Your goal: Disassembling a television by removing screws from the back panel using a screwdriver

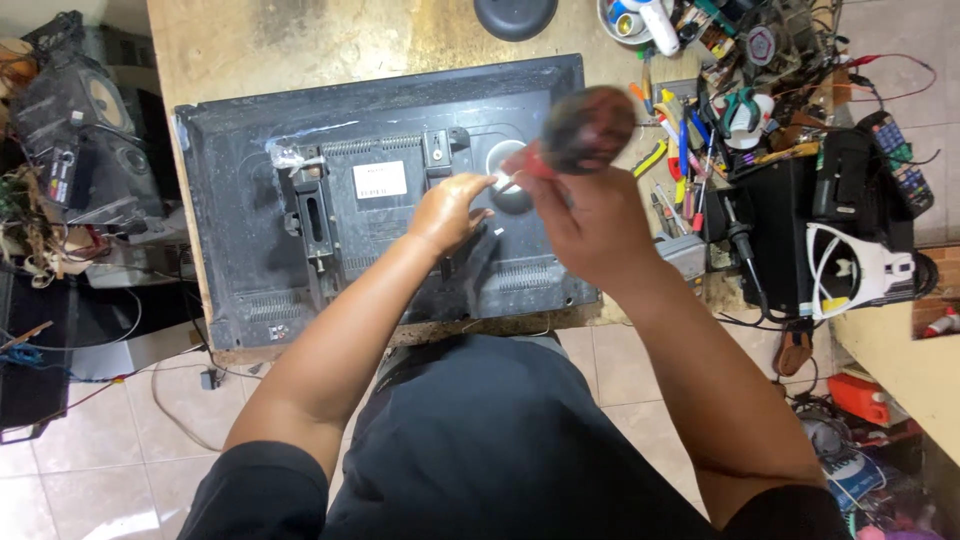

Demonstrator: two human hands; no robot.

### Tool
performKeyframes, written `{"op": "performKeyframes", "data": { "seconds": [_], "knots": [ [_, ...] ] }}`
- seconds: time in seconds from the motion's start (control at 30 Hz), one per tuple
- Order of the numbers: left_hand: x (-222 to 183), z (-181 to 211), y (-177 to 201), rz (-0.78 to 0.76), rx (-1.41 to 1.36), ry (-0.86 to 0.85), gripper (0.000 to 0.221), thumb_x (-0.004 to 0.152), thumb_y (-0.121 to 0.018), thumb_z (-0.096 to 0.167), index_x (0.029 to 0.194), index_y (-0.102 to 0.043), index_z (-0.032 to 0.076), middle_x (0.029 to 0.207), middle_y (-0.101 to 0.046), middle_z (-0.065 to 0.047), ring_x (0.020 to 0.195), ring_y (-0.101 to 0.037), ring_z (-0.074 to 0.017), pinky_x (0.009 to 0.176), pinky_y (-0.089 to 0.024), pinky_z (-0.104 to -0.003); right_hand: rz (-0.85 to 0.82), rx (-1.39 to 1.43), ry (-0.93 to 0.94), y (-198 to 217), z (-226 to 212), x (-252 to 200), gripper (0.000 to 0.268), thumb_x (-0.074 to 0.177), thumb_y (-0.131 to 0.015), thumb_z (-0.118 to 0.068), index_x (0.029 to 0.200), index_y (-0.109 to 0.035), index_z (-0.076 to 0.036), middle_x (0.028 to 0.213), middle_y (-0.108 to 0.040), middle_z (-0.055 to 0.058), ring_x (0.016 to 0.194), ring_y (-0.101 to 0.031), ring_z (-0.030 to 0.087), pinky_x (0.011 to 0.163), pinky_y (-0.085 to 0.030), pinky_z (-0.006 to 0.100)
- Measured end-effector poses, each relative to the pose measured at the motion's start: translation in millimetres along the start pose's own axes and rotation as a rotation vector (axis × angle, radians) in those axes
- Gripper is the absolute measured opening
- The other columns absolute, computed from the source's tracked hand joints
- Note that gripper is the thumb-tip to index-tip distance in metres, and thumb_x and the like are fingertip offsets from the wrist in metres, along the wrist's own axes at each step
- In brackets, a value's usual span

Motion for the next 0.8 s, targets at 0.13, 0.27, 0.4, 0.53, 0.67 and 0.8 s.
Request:
{"op": "performKeyframes", "data": {
  "seconds": [0.13, 0.27, 0.4, 0.53, 0.67, 0.8],
  "knots": [
    [27.5, 3.3, -26.1, -0.032, -0.046, 0.131, 0.022, 0.084, -0.079, 0.029, 0.106, -0.074, 0.028, 0.096, -0.078, 0.002, 0.096, -0.075, -0.0260, 0.082, -0.062, -0.042, 0.064, -0.046, 0.013, 23.8, -6.4, 6.3, 0.005, 0.101, -0.075, -0.008, 0.105, -0.075, -0.010, 0.079, -0.066, -0.001, 0.068, -0.062, 0.014, 0.073, -0.056, 0.029],
    [46.7, 14.7, -23.2, 0.005, 0.013, 0.091, 0.004, 0.086, -0.074, 0.026, 0.085, -0.075, 0.029, 0.077, -0.075, 0.001, 0.079, -0.075, -0.0286, 0.074, -0.062, -0.040, 0.115, -0.049, 0.036, 32.9, -7.5, 6.5, 0.004, 0.101, -0.072, -0.005, 0.102, -0.076, -0.007, 0.086, -0.072, 0.005, 0.072, -0.067, 0.018, 0.075, -0.057, 0.028],
    [55.3, 10.3, -16.6, 0.036, 0.119, 0.033, 0.015, 0.084, -0.078, 0.032, 0.097, -0.072, 0.027, 0.082, -0.072, -0.002, 0.080, -0.074, -0.0303, 0.075, -0.062, -0.043, 0.129, -0.032, 0.043, 41.3, -1.9, 8.3, 0.005, 0.101, -0.072, -0.003, 0.098, -0.075, -0.006, 0.091, -0.076, 0.005, 0.078, -0.072, 0.021, 0.079, -0.058, 0.030],
    [56.7, 10.5, 9.7, 0.123, -0.048, -0.063, 0.062, 0.077, -0.089, 0.023, 0.133, -0.061, 0.021, 0.108, -0.068, -0.004, 0.095, -0.069, -0.0287, 0.087, -0.058, -0.045, 0.130, -0.069, 0.070, 34.6, 18.1, 4.0, 0.000, 0.101, -0.074, -0.005, 0.101, -0.074, -0.004, 0.096, -0.078, 0.007, 0.088, -0.075, 0.024, 0.087, -0.058, 0.033],
    [44.3, 37.1, 68.3, 0.197, -0.210, -0.159, 0.041, 0.084, -0.086, 0.023, 0.122, -0.071, 0.019, 0.104, -0.073, -0.005, 0.094, -0.073, -0.0283, 0.085, -0.058, -0.044, 0.088, 0.082, 0.022, 13.8, 20.4, 21.8, 0.005, 0.104, -0.068, -0.003, 0.104, -0.074, -0.003, 0.084, -0.069, 0.012, 0.072, -0.065, 0.025, 0.075, -0.055, 0.036],
    [32.2, 29.2, 97.7, 0.289, -0.209, -0.247, 0.012, 0.090, -0.081, 0.013, 0.100, -0.075, 0.015, 0.092, -0.076, -0.008, 0.088, -0.073, -0.0334, 0.081, -0.058, -0.043, 0.056, 0.211, 0.060, -24.7, 37.6, 30.4, 0.007, 0.102, -0.064, 0.001, 0.098, -0.070, 0.001, 0.079, -0.069, 0.022, 0.071, -0.065, 0.047, 0.066, -0.055, 0.046]
  ]
}}
Point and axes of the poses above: each hand's wrist, its own x-axis towards the middle knuckle, its own y-axis out of the back of the hand, z = x × y, the point moved 4 cm from there along x, towards the middle knuckle
